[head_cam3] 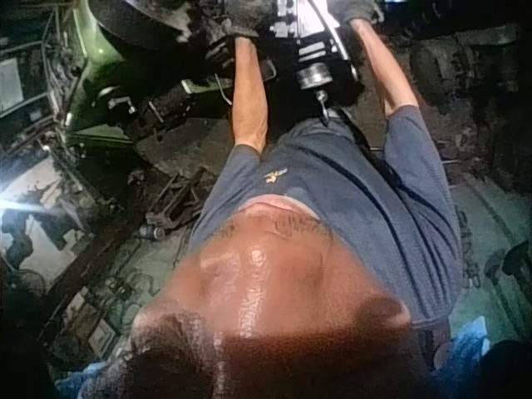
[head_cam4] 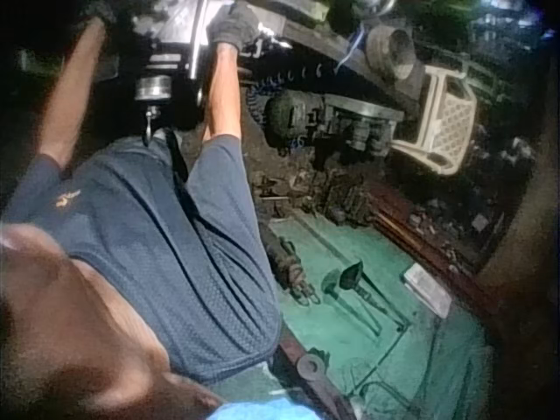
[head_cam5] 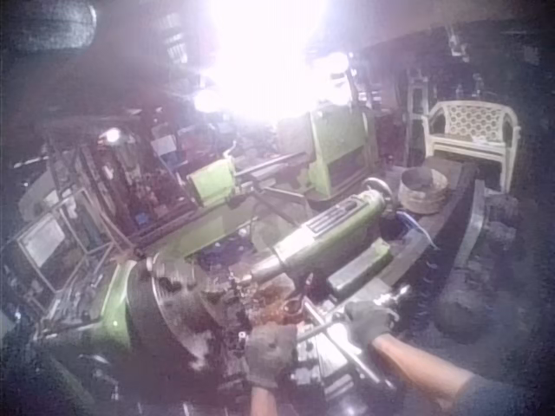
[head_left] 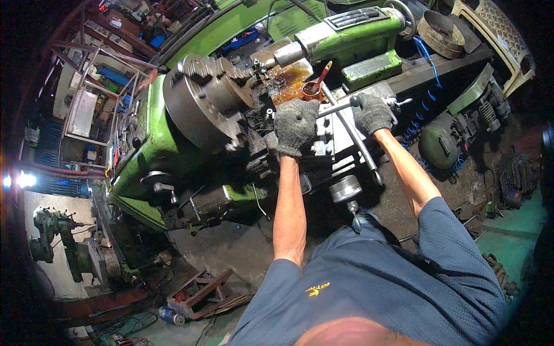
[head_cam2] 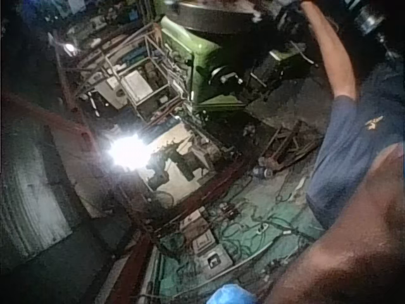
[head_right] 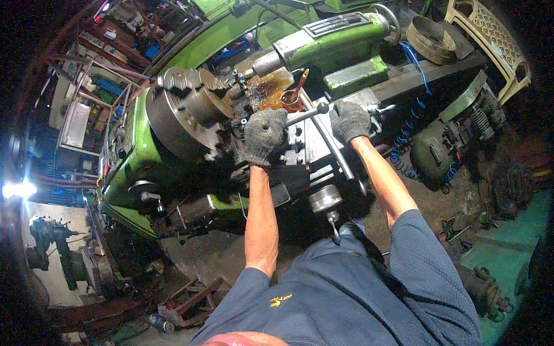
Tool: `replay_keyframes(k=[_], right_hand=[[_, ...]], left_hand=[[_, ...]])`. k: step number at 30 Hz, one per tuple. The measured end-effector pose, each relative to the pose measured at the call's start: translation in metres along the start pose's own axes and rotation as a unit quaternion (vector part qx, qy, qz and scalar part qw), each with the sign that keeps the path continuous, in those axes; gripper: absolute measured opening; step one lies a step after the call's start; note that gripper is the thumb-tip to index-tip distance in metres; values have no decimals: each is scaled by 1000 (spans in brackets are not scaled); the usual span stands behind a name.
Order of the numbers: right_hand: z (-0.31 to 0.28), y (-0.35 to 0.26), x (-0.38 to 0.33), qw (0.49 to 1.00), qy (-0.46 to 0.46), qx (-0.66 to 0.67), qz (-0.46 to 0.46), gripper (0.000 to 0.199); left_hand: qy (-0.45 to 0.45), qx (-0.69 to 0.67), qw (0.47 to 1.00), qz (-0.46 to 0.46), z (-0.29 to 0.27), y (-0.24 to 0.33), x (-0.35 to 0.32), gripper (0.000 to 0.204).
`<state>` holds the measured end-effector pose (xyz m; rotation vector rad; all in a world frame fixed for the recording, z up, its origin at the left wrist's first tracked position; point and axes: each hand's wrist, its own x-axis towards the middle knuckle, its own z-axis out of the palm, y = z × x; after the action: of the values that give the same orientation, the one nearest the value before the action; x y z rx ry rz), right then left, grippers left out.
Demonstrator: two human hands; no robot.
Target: The person operates a green metal lathe, using both hands to manipulate the cross-slide and longitudinal feed handles while the chuck rotates. They repeatedly engage and disengage the cutting tool, adjust the tool post, and apply cutting fluid from a brush to the workpiece and tool interface.
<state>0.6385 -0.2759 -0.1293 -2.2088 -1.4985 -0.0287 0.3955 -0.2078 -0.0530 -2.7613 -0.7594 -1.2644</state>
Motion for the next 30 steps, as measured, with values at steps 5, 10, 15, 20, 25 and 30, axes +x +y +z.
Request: replay_keyframes(k=[5, 10, 15, 20, 25, 30], right_hand=[[-3, -2, -1, 1000, 1, -2, 0, 26], [3, 2, 0, 1000, 9, 1, -2, 26], [3, 1, 0, 1000, 13, 2, -4, 25], [0, -1, -2, 1000, 17, 7, -3, 25], [-2, -2, -2, 1000, 9, 1, 1, 25], [-1, -2, -1, 1000, 8, -2, 6, 25]], left_hand=[[-7, -14, 1000, -23, 3, -2, -2, 6], [22, 9, 1000, 16, 4, -1, 0, 3], [20, 6, 1000, 7, 9, -6, -4, 2], [18, 24, 999, 24, 10, -7, -5, 4], [22, 26, 999, 39, 8, -5, -4, 11], [23, 5, 999, 21, 4, -3, -1, 7]])
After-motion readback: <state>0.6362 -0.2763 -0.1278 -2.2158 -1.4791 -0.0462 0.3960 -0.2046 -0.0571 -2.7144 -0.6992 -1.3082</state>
